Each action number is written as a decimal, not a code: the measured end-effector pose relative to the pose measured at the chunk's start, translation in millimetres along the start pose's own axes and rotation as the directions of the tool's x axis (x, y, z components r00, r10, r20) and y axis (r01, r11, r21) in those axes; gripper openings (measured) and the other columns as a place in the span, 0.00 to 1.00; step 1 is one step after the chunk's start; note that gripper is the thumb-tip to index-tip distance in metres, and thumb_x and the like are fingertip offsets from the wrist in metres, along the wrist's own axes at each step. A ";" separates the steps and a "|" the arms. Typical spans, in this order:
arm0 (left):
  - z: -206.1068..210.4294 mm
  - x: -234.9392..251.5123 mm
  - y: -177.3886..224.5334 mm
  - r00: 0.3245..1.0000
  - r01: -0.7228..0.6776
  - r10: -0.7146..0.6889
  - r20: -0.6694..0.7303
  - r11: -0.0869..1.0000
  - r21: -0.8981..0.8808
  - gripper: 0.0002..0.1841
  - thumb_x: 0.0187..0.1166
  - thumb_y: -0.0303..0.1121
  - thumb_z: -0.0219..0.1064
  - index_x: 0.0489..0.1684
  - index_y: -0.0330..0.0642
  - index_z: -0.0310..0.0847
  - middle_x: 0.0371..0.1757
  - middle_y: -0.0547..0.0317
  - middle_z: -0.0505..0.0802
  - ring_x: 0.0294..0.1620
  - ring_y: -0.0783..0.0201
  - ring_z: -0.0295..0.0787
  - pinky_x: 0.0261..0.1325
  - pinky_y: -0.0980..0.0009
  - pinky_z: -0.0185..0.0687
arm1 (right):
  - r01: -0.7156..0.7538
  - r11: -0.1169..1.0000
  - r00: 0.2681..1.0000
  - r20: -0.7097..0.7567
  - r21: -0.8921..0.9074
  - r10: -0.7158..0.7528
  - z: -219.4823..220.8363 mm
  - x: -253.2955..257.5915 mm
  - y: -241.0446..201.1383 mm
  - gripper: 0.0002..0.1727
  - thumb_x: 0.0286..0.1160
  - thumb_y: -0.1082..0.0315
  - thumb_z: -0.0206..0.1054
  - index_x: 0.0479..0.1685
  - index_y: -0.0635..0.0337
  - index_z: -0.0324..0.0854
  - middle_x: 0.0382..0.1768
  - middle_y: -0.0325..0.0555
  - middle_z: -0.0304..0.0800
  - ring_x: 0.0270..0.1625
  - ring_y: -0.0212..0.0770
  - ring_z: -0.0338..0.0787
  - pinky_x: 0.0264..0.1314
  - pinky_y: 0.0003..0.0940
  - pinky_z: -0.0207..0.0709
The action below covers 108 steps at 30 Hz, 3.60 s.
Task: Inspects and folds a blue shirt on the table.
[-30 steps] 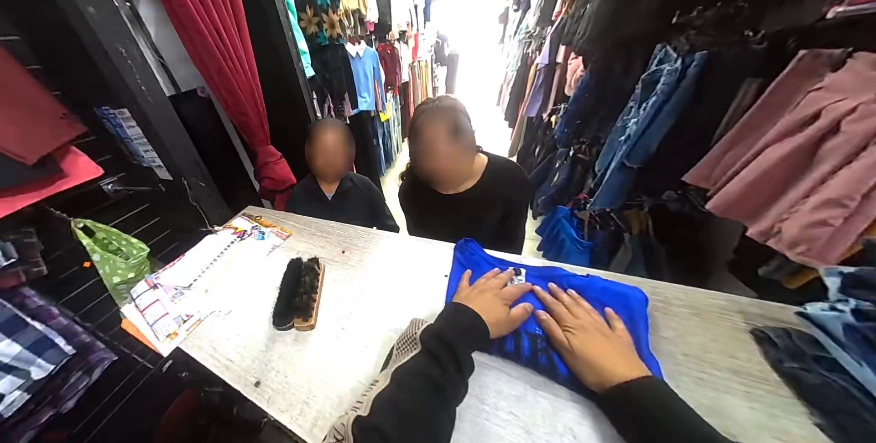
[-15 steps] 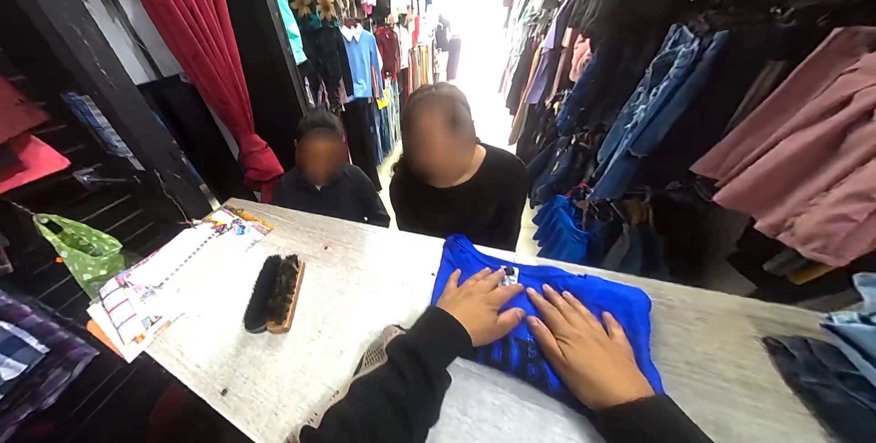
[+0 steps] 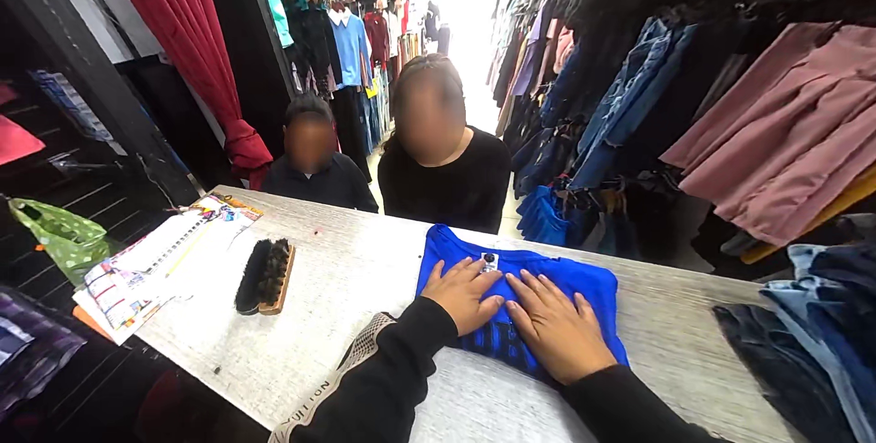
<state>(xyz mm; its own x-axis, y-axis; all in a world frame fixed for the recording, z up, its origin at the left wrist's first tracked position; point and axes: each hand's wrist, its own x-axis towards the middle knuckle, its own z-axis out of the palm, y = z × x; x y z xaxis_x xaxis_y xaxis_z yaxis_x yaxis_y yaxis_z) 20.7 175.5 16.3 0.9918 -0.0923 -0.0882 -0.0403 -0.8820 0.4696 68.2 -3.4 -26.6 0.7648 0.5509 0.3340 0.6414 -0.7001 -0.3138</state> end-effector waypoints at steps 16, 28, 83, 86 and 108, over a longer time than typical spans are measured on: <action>-2.2 -15.4 -4.0 1.000 0.005 -0.005 -0.025 1.000 -0.023 0.28 0.92 0.48 0.48 0.90 0.57 0.65 0.93 0.56 0.65 0.96 0.53 0.48 0.92 0.35 0.31 | 0.064 0.995 0.996 0.059 0.072 -0.068 -7.3 -4.4 -14.4 0.32 0.89 0.52 0.44 0.82 0.62 0.74 0.83 0.66 0.70 0.86 0.73 0.66 0.81 0.84 0.42; -0.7 -23.1 -9.0 0.999 -0.033 0.030 -0.043 0.997 -0.067 0.27 0.91 0.46 0.51 0.89 0.55 0.67 0.92 0.54 0.66 0.96 0.51 0.49 0.91 0.34 0.32 | 0.095 0.989 0.990 0.094 0.113 -0.106 -2.9 -6.7 -8.1 0.31 0.90 0.52 0.48 0.83 0.62 0.72 0.83 0.69 0.70 0.85 0.76 0.66 0.80 0.85 0.41; -12.2 -13.6 -16.8 0.954 -0.004 -0.265 0.141 -0.480 -0.877 0.30 0.96 0.39 0.38 0.07 0.53 0.59 0.05 0.71 0.69 0.05 0.76 0.62 0.12 0.82 0.59 | -0.171 -0.364 0.838 0.329 0.916 0.435 -20.4 15.4 -6.5 0.28 0.94 0.62 0.41 0.16 0.44 0.71 0.10 0.26 0.70 0.12 0.21 0.70 0.16 0.13 0.65; -11.8 -13.6 -16.7 0.956 -0.007 -0.259 0.137 -0.488 -0.873 0.30 0.96 0.39 0.39 0.07 0.53 0.59 0.05 0.71 0.69 0.05 0.76 0.63 0.12 0.83 0.59 | -0.119 -0.217 0.894 0.199 0.969 0.401 -16.8 11.5 -8.2 0.19 0.76 0.75 0.52 0.17 0.44 0.72 0.12 0.27 0.73 0.14 0.20 0.70 0.18 0.13 0.64; -1.6 -18.6 -15.2 0.997 -0.068 0.063 -0.049 0.993 -0.100 0.24 0.92 0.37 0.47 0.85 0.46 0.72 0.86 0.56 0.77 0.92 0.57 0.60 0.92 0.35 0.36 | 0.225 0.974 0.974 -0.009 0.036 -0.224 7.0 -12.2 -21.0 0.47 0.83 0.29 0.33 0.81 0.54 0.77 0.80 0.46 0.80 0.84 0.55 0.76 0.79 0.79 0.55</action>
<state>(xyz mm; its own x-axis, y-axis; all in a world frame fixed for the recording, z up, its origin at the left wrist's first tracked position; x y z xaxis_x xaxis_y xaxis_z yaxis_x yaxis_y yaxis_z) 3.1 191.3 12.2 0.9920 -0.1252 -0.0148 -0.0955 -0.8228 0.5602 45.9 7.7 -30.3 0.6007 0.6897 0.4042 0.7986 -0.5418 -0.2623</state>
